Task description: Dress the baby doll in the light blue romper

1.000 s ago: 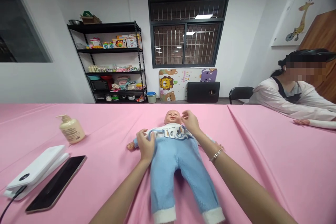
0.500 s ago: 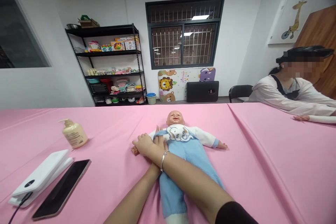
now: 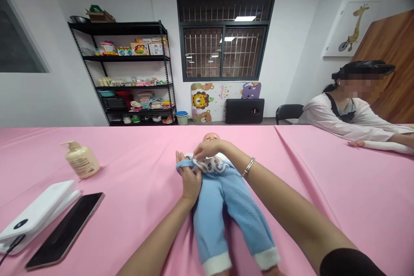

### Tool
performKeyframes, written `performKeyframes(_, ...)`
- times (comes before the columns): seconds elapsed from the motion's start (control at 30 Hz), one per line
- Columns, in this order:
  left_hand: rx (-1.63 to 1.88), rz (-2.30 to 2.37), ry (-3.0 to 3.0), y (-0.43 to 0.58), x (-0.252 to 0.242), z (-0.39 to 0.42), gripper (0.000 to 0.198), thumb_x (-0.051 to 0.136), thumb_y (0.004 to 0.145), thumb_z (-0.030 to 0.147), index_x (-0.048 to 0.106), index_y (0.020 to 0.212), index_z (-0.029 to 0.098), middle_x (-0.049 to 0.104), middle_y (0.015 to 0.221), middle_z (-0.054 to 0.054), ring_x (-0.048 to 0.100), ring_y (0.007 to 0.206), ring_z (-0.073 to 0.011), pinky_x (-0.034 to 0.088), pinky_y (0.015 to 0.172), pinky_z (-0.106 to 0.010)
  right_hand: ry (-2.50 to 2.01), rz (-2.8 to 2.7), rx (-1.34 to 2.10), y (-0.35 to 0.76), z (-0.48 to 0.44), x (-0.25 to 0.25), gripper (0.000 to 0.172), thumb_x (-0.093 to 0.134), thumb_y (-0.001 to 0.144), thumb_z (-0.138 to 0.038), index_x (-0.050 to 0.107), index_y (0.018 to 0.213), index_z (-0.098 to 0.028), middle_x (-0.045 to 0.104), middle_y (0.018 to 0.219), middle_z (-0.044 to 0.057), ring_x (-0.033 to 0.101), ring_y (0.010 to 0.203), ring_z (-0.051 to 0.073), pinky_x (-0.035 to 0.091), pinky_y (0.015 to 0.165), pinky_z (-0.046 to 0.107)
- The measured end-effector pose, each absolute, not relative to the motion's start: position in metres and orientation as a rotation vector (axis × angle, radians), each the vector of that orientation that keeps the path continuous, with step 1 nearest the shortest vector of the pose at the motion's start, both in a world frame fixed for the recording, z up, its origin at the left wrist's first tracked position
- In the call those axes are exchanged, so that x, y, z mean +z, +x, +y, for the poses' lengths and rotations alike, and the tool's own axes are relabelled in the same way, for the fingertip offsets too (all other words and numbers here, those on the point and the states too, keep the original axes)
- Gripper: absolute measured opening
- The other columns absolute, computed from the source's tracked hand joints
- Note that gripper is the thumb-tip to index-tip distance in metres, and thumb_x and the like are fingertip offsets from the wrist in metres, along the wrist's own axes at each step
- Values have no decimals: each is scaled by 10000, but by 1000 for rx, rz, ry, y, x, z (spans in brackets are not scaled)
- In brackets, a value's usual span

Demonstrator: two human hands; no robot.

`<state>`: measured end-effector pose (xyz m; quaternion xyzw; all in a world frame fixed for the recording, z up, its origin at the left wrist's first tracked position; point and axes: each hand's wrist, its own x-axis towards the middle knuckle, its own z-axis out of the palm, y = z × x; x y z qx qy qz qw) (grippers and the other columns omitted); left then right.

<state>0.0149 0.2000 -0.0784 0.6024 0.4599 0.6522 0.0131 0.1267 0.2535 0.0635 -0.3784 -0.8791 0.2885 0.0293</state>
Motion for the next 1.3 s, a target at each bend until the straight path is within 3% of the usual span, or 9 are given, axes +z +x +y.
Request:
performKeyframes(0.13, 1877, 1274, 1501, 6, -71, 209, 731, 572, 667, 109, 272, 1330, 178, 456, 1247, -136, 502, 1089, -225, 399, 955, -360, -1100, -2791, 846, 124, 242, 52, 263, 577, 782, -362, 633, 793, -105, 581, 670, -8, 438, 568, 55, 315, 514, 154)
performKeyframes(0.23, 1660, 1283, 1520, 2, -74, 216, 426, 562, 626, 111, 517, 1047, 158, 574, 1010, -89, 560, 900, -215, 449, 810, -328, -1100, -2749, 885, 117, 239, 47, 221, 618, 746, -320, 585, 694, -107, 539, 590, -29, 420, 535, 47, 296, 488, 155)
performKeyframes(0.37, 1513, 1326, 1592, 0, -80, 216, 86, 491, 644, 133, 523, 710, 179, 549, 676, -31, 527, 658, -194, 440, 680, -325, -1013, -2414, 1347, 109, 244, 44, 217, 658, 679, -193, 560, 867, -148, 575, 600, -43, 504, 539, 68, 354, 498, 145)
performKeyframes(0.47, 1483, 1166, 1891, 0, -74, 205, 128, 473, 661, 148, 560, 749, 182, 574, 789, -61, 541, 798, -227, 430, 778, -349, -880, -1954, 1642, 105, 256, 37, 330, 603, 730, -196, 499, 1041, -157, 614, 685, -6, 573, 598, 98, 413, 544, 166)
performKeyframes(0.57, 1435, 927, 2098, -2, -60, 195, 189, 528, 629, 156, 591, 805, 188, 569, 897, -66, 528, 915, -239, 409, 863, -353, -1034, -1603, 1501, 105, 273, 19, 354, 599, 746, -201, 496, 1079, -138, 613, 747, 22, 560, 603, 81, 391, 526, 147)
performKeyframes(0.8, 1854, 941, 657, -44, -56, 225, 239, 595, 636, 335, 450, 771, 200, 511, 758, 14, 567, 752, -199, 498, 644, -357, -1204, -1412, 1170, 122, 287, -30, 513, 570, 758, -153, 373, 1230, -120, 613, 904, 64, 526, 613, 59, 372, 520, 136)
performKeyframes(0.93, 1868, 1246, 377, -77, -83, 246, 277, 620, 675, 334, 411, 806, 207, 490, 772, 14, 540, 692, -170, 504, 607, -365, -1156, -1866, 1297, 135, 278, -17, 365, 513, 832, -330, 501, 1129, -119, 644, 800, 69, 483, 504, 76, 365, 491, 179)
performKeyframes(1.1, 2018, 1687, 767, -97, -103, 256, 445, 643, 669, 161, 386, 1029, 200, 528, 959, -53, 561, 825, -166, 479, 783, -355, -1280, -2172, 603, 165, 274, 27, 311, 672, 719, -311, 617, 967, -133, 618, 1014, 86, 561, 899, 158, 409, 769, 217)
performKeyframes(1.3, 2085, 1963, 1472, -77, -87, 240, 304, 559, 736, 163, 473, 1028, 157, 506, 1077, -118, 451, 1079, -271, 343, 938, -416, -1530, -1913, 484, 219, 262, 23, 420, 621, 749, -299, 540, 1129, -140, 633, 870, 67, 577, 768, 152, 396, 650, 215)
